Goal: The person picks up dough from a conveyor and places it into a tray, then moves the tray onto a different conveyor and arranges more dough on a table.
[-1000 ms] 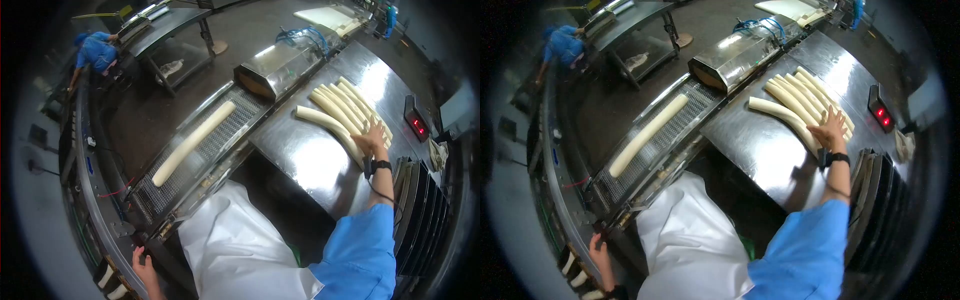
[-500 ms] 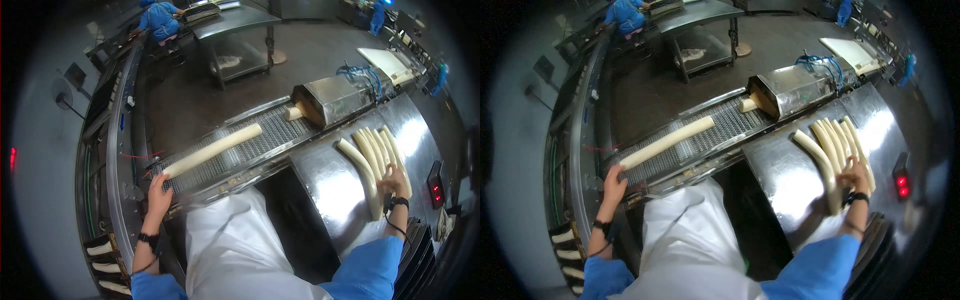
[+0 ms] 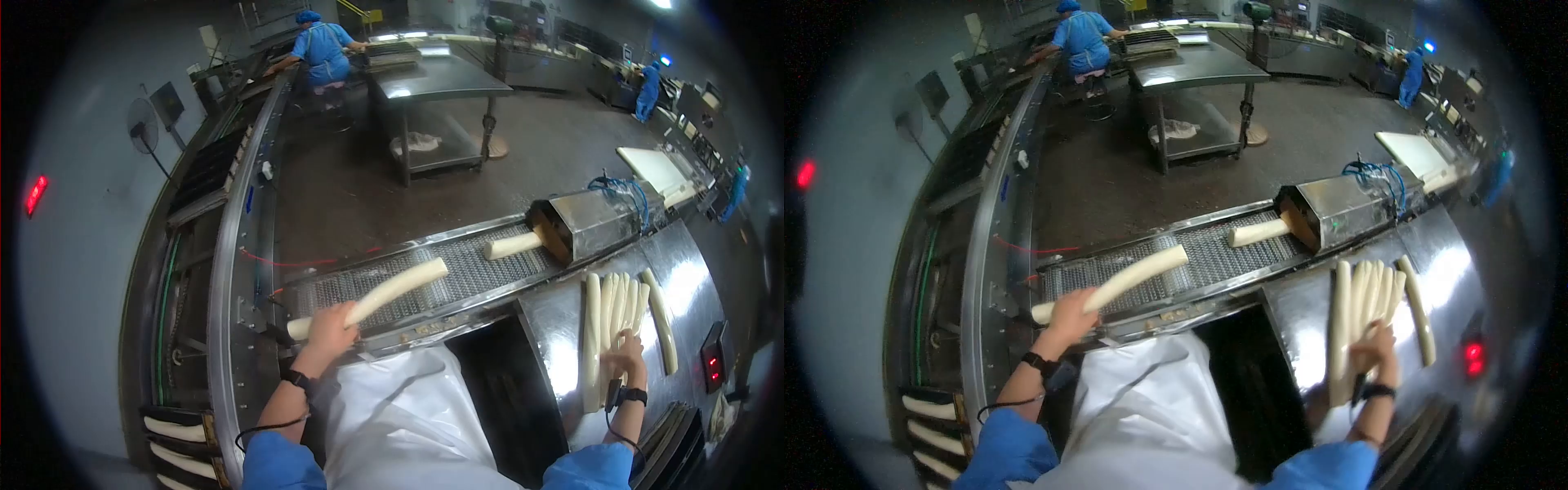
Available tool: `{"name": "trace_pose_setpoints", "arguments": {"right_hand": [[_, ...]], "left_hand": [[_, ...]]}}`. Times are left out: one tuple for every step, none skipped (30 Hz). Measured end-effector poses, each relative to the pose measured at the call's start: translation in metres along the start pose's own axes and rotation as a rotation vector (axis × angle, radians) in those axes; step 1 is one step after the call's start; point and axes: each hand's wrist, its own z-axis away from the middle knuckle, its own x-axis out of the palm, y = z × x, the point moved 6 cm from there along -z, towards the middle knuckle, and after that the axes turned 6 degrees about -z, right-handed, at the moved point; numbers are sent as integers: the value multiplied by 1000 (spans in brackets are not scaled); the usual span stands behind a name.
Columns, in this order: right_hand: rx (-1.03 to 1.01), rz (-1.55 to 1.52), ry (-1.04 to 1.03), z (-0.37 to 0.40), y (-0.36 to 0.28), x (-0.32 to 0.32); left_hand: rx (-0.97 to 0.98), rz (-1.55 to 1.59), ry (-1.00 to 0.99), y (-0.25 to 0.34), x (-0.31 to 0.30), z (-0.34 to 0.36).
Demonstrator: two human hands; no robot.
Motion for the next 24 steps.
{"name": "trace_pose_setpoints", "arguments": {"right_hand": [[-12, 3, 5, 8, -6, 5], [-5, 14, 50, 16, -12, 8], [1, 24, 97, 26, -18, 14], [-11, 23, 104, 39, -21, 26], [-1, 33, 159, 56, -20, 40], [9, 44, 216, 71, -22, 52], [17, 56, 272, 83, -34, 57], [77, 158, 197, 115, -60, 52], [139, 261, 120, 143, -78, 45], [126, 264, 122, 145, -79, 48], [195, 234, 164, 153, -70, 54], [265, 202, 204, 163, -57, 65], [256, 200, 202, 161, -37, 86], [189, 75, 423, 149, -9, 100], [118, -56, 642, 139, 12, 104], [142, 17, 629, 132, 17, 103], [125, 16, 629, 119, 13, 104], [138, 110, 587, 112, 7, 99], [152, 204, 547, 106, -2, 90], [113, 184, 481, 99, -11, 82], [102, 186, 481, 95, -24, 70], [131, 181, 401, 92, -36, 62], [156, 178, 319, 89, -47, 56], [138, 185, 317, 89, -61, 50]], "left_hand": [[33, 26, 14, 1, -3, 8], [26, 26, 24, -2, -9, 15], [34, 14, 18, -4, -17, 22], [41, 1, 12, -7, -23, 28], [34, 2, 23, -13, -29, 34], [7, -38, 8, -24, -34, 41], [-21, -77, -8, -32, -38, 48], [-33, -74, 2, -36, -45, 56], [-78, -90, 20, -40, -53, 64], [-124, -110, 37, -46, -59, 72], [-134, -114, 41, -54, -59, 80], [-198, -72, 38, -67, -56, 89], [-262, -29, 37, -77, -54, 97], [-269, -34, 43, -79, -56, 102], [-324, -13, 40, -83, -57, 108], [-380, 8, 36, -87, -57, 115], [-395, 7, 44, -94, -51, 117], [-396, 89, 108, -101, -43, 120], [-394, 171, 173, -102, -42, 122], [-404, 171, 179, -104, -40, 124], [-539, 524, 61, -106, -27, 124], [-665, 880, -60, -100, -16, 125], [-737, 1103, -173, -64, -35, 120], [-680, 1177, -249, -46, -36, 116]]}}
